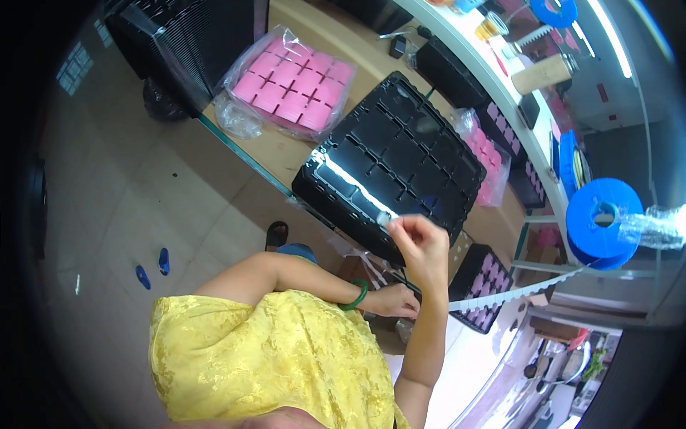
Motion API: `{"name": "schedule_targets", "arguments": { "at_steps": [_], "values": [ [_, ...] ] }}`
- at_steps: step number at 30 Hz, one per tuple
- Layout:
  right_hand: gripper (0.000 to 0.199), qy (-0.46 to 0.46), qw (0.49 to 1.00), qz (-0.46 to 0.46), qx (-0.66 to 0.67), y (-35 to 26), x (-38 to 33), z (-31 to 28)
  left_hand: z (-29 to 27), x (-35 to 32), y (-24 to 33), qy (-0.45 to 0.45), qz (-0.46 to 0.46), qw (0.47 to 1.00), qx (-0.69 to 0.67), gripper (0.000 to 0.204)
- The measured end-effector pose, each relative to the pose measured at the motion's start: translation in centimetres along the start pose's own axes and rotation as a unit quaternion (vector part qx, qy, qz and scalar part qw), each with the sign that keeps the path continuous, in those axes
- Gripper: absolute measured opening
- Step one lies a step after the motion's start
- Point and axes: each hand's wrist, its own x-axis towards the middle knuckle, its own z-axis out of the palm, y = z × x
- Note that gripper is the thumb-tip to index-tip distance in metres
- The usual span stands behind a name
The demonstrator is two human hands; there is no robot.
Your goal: The person places pink foam pads into the slots of a black plastic tray, then applies adhesive strips to them by hand.
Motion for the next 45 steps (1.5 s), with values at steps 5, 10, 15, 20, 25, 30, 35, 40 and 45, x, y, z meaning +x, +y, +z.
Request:
{"name": "schedule_targets", "arguments": {
  "at_steps": [5, 10, 15, 20, 25, 30, 35, 40, 45],
  "values": [
    [0.018, -0.072, 0.988, -0.105, -0.087, -1.8, 7.6, 4.6, 1.8, 0.2, 1.5, 0.071, 0.055, 0.994, -0.056, 0.041],
    [0.020, -0.036, 0.978, -0.072, -0.190, -0.9, 11.9, 7.9, -0.3, -0.5, 5.4, 0.018, 0.015, 0.989, -0.143, 0.044],
    [0.022, -0.019, 0.954, -0.015, -0.299, -2.4, 12.3, 8.8, -0.2, -0.3, 3.6, 0.008, -0.005, 0.990, -0.144, 0.048],
    [0.015, -0.017, 0.936, -0.006, -0.352, -3.8, 12.4, 9.6, -1.6, -1.4, 4.7, 0.027, -0.013, 0.991, -0.133, 0.049],
    [0.019, 0.036, 0.858, -0.170, -0.484, -3.5, 11.5, 11.7, -2.9, -1.9, 5.8, 0.044, -0.014, 0.968, -0.247, 0.041],
    [0.017, 0.020, 0.904, -0.089, -0.417, -3.6, 12.0, 10.1, -2.0, -2.0, 3.6, 0.034, 0.044, 0.993, -0.101, 0.040],
    [0.016, 0.037, 0.917, -0.103, -0.384, -3.2, 11.6, 10.6, -2.4, -2.3, 4.0, 0.022, 0.006, 0.980, -0.196, 0.042],
    [0.024, -0.026, 0.935, -0.135, -0.326, -2.5, 11.2, 10.3, -2.5, -2.3, 4.5, 0.005, 0.007, 0.982, -0.189, 0.047],
    [0.022, 0.030, 0.967, -0.098, -0.232, -1.3, 10.8, 8.6, -2.9, -2.3, 4.6, -0.030, -0.052, 0.972, -0.227, 0.051]
  ]
}}
